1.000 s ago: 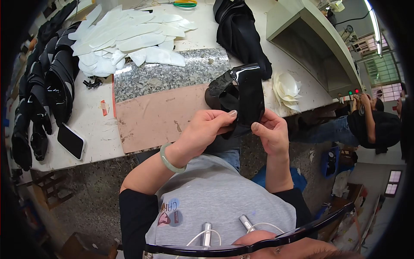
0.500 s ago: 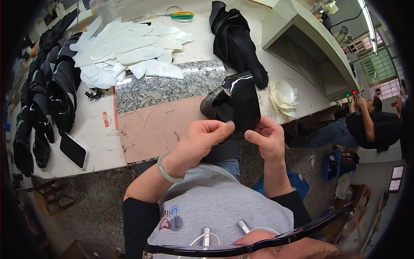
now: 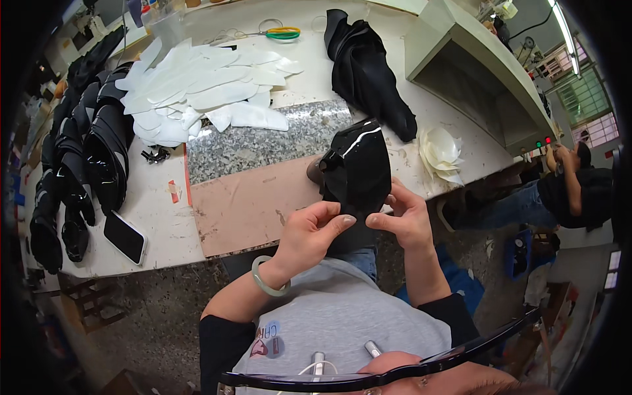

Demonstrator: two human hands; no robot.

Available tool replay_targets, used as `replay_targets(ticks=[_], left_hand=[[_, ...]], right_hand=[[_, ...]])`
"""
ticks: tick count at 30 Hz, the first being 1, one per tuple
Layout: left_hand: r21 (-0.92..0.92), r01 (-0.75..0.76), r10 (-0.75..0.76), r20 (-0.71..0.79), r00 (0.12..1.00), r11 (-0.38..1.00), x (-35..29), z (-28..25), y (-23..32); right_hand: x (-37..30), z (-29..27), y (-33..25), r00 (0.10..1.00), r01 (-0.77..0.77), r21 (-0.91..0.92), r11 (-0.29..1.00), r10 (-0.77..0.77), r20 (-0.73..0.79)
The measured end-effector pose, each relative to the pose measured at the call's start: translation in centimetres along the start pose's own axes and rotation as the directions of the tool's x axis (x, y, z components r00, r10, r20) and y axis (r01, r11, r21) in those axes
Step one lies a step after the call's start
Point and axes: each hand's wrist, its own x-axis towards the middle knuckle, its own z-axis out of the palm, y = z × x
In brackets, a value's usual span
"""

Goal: The person retrieves a heated reinforcement piece from a heating machine, attaches it onto the inside of a shoe upper component by hand, and folds and presses the material around the edges.

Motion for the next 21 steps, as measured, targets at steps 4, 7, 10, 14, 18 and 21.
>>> replay_targets(ticks=[4,7,10,14,18,21], left_hand=[[0.039,0.072,-0.073,0.036,0.997,0.997,-0.2,-0.6,-0.2],[0.043,-0.139,0.137,0.031,0.990,0.989,0.2,-1.1,-1.6],[0.143,-0.194,0.183,0.085,0.979,0.971,0.1,-1.6,-1.3],[-0.049,-0.005,0.006,0.032,0.999,0.999,0.0,-2.0,-1.1],[-0.135,0.051,-0.051,0.000,0.999,0.990,-0.1,-2.2,0.2],[-0.184,0.010,-0.024,-0.074,0.997,0.983,-0.3,-2.3,0.1]], right_hand=[[0.3,-0.1,0.7,0.975,-0.222,0.177,0.959,0.213,0.068],[0.6,0.0,1.7,0.965,-0.254,0.236,0.938,0.228,0.131],[1.1,0.7,1.4,0.978,-0.180,0.294,0.939,0.140,0.153],[2.1,2.0,0.7,0.980,-0.128,0.425,0.896,0.049,0.193],[2.3,3.1,0.3,0.990,-0.136,0.500,0.855,0.098,0.102],[2.2,3.7,0.3,0.984,-0.180,0.524,0.833,0.150,0.099]])
